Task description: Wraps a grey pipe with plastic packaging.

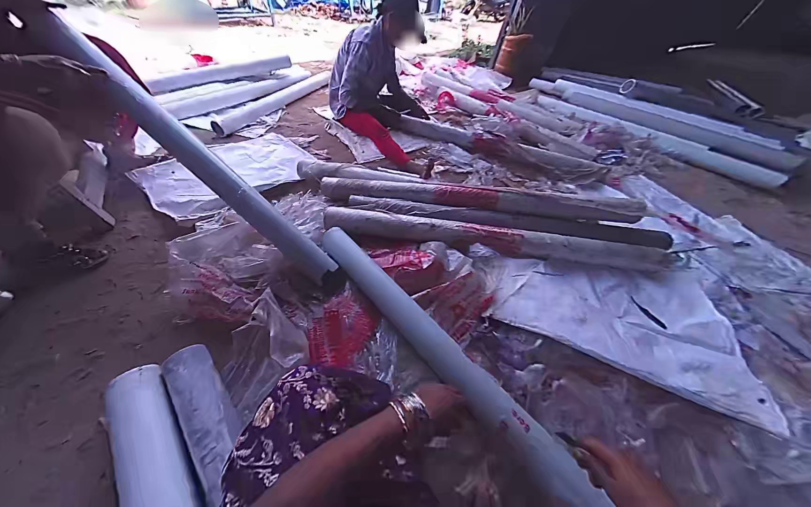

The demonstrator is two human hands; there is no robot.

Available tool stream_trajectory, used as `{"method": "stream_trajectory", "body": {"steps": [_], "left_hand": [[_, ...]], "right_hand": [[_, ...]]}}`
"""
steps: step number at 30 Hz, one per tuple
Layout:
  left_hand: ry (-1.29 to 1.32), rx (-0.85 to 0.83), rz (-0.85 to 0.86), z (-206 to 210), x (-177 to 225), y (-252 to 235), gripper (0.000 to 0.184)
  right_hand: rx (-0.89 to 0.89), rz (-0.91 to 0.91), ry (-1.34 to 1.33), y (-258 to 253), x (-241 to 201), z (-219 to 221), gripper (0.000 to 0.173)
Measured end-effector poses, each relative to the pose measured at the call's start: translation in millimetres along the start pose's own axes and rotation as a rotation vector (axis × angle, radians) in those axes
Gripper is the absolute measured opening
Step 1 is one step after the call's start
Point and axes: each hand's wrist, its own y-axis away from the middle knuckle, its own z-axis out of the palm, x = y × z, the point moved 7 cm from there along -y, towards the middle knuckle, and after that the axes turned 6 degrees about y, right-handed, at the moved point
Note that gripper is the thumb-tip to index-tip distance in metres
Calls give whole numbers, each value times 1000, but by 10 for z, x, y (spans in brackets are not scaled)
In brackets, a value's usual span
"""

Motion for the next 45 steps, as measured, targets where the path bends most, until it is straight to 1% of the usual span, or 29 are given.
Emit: {"method": "stream_trajectory", "body": {"steps": [2, 3, 5, 7, 9, 11, 12, 15, 17, 20, 22, 23, 26, 28, 30, 32, 35, 37, 39, 41, 42, 43, 44, 45], "left_hand": [[-88, 41, -95, -146, -272, -135, 38], [-126, 84, -136, -207, -378, -193, 39], [-175, 179, -173, -342, -461, -313, 43], [-236, 231, -151, -324, -512, -430, 47], [-275, 235, -57, -184, -487, -588, 48], [-299, 215, 24, 5, -380, -778, 51], [-306, 199, 19, 89, -323, -864, 55], [-307, 197, -56, 217, -213, -1089, 69], [-310, 185, -159, 195, -208, -1171, 72], [-308, 198, -260, -44, -308, -1204, 62], [-306, 200, -303, -239, -427, -1191, 60], [-303, 192, -299, -303, -483, -1189, 59], [-287, 188, -249, -387, -541, -1208, 48], [-248, 224, -206, -399, -507, -1197, 37], [-187, 292, -145, -395, -493, -1146, 26], [-144, 355, -83, -400, -511, -1071, 20], [-121, 414, -31, -365, -533, -928, 19], [-32, 455, -13, -319, -539, -843, 22], [237, 604, 37, -351, -570, -750, 24], [627, 793, 71, -488, -608, -659, 22], [737, 877, 74, -577, -606, -595, 20], [708, 938, 72, -676, -576, -520, 20], [533, 978, 77, -774, -518, -449, 26], [290, 978, 80, -838, -437, -407, 36]], "right_hand": [[121, 113, -44, -75, 173, 299, 27], [128, 168, -61, -90, 279, 469, 27], [97, 256, -108, -110, 472, 703, 27], [42, 312, -135, -103, 598, 883, 27], [19, 340, -146, -91, 692, 989, 28], [45, 339, -151, -89, 720, 997, 29], [62, 319, -155, -110, 688, 986, 29], [170, 210, -181, -223, 447, 910, 28], [261, 148, -194, -300, 268, 864, 27], [374, 128, -180, -376, 150, 803, 25], [401, 162, -150, -421, 233, 795, 26], [363, 199, -141, -449, 321, 817, 29], [177, 316, -186, -492, 628, 962, 37], [199, 336, -212, -454, 699, 1048, 38], [283, 337, -194, -374, 650, 1113, 36], [406, 317, -163, -302, 590, 1127, 31], [542, 265, -202, -223, 584, 1131, 26], [596, 247, -258, -203, 606, 1176, 27], [620, 236, -299, -194, 618, 1205, 27], [606, 249, -349, -212, 650, 1234, 27], [610, 255, -379, -211, 670, 1250, 27], [617, 261, -412, -206, 688, 1263, 27], [623, 269, -433, -201, 704, 1265, 27], [616, 281, -447, -195, 715, 1266, 27]]}}
